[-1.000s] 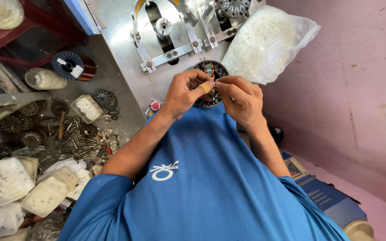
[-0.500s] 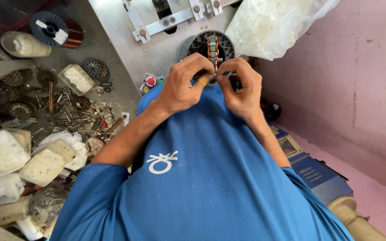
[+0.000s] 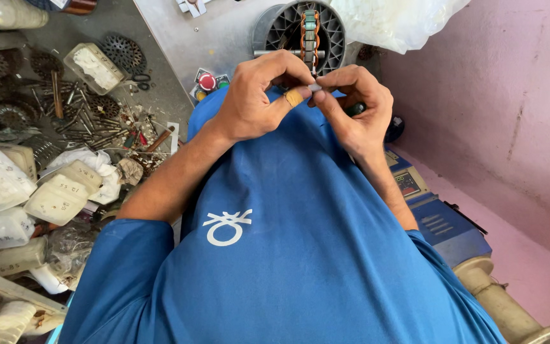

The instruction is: The person wires an electromechanical stator by hand, using a small screwdriver to guide wires and secure them into the slots. They manipulate small white plastic insulators and wire ends around the stator core.

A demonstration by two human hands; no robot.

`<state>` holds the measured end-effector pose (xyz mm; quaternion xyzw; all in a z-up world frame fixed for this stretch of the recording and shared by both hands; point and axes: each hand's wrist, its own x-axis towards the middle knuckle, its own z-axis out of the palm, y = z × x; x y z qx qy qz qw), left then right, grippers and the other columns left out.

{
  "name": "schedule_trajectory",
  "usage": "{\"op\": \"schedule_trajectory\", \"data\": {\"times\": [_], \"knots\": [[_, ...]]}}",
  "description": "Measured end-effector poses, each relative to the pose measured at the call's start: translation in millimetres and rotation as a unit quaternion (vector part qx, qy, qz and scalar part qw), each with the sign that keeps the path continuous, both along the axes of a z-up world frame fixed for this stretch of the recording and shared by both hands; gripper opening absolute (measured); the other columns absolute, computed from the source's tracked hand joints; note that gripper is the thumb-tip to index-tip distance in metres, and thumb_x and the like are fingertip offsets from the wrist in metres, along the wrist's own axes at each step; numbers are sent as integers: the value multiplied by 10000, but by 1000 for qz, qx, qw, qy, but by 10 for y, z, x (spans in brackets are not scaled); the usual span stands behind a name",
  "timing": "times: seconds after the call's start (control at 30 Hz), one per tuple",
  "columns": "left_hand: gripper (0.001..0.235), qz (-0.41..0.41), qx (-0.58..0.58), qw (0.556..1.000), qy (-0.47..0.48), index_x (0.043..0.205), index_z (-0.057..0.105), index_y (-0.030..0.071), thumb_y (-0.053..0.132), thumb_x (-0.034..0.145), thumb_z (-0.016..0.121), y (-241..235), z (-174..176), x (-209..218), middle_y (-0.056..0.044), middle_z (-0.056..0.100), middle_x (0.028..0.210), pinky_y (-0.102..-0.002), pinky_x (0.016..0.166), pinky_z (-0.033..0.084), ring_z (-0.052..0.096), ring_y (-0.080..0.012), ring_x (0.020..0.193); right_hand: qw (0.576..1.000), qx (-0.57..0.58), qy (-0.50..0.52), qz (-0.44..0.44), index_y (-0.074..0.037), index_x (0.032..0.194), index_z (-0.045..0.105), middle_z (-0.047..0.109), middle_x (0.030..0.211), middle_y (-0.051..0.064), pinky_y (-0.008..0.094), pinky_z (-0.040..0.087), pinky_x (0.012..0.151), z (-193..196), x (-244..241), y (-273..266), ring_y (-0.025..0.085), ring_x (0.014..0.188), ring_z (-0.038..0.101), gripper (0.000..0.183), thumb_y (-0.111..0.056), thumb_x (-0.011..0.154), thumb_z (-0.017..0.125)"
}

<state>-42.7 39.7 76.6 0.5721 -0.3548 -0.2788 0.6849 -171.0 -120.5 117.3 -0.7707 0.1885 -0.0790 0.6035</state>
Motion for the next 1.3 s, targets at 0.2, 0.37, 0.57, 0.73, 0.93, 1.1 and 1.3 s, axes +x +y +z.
{"op": "schedule_trajectory", "data": {"times": [0.2, 0.37, 0.57, 0.73, 0.93, 1.1, 1.3], "knots": [[170, 62, 14, 991, -114, 1093, 641, 15, -36, 977, 755, -50, -83, -52, -114, 670, 1049, -360, 852, 581, 705, -274, 969, 996, -92, -9, 9, 23, 1075, 668, 694, 1015, 84, 231, 604, 719, 11, 63, 27, 133, 895, 734, 127, 104, 998, 729], [177, 47, 31, 992, -113, 1091, 621, 32, -53, 982, 731, -88, -154, -54, -116, 654, 1040, -376, 859, 561, 675, -295, 966, 992, -125, 2, 9, 20, 1051, 672, 702, 1000, 91, 233, 600, 678, -49, 118, 12, 128, 861, 736, 126, 112, 986, 732], [295, 94, 26, 982, -159, 1162, 665, 72, 18, 888, 760, -175, -266, 201, -137, 635, 1106, -401, 996, 492, 597, -304, 1100, 983, -175, -8, -46, 21, 1120, 688, 714, 1035, 85, 226, 603, 685, -160, 170, -17, 117, 849, 734, 145, 99, 1022, 760], [405, 10, -21, 993, -116, 1313, 645, 49, 16, 912, 694, -231, -568, 431, -115, 689, 1245, -362, 1034, 507, 658, -261, 1160, 979, -198, -21, -46, 18, 1097, 692, 700, 1064, 97, 202, 522, 583, -241, 209, -35, 102, 782, 695, 155, 104, 1004, 781], [416, -87, -30, 995, -43, 1377, 665, 95, -48, 988, 692, -206, -875, 449, -65, 728, 1204, -279, 978, 582, 721, -169, 1071, 965, -255, -25, -53, 2, 1051, 685, 689, 1002, 83, 203, 482, 530, -273, 231, 4, 80, 697, 657, 167, 105, 987, 801], [366, -75, -34, 995, -48, 1358, 680, 105, -24, 1020, 739, -211, -971, 395, -60, 742, 1229, -279, 1000, 594, 734, -159, 1075, 945, -321, -55, -41, -6, 1017, 662, 692, 972, 85, 206, 466, 495, -347, 243, 8, 96, 690, 657, 207, 102, 948, 823], [348, -79, -21, 996, -33, 1375, 706, 125, 12, 1052, 766, -241, -984, 380, -42, 764, 1179, -278, 914, 619, 727, -129, 973, 934, -351, -57, -38, -20, 995, 659, 680, 958, 79, 240, 448, 523, -344, 275, 33, 78, 620, 587, 224, 108, 908, 820]]}}
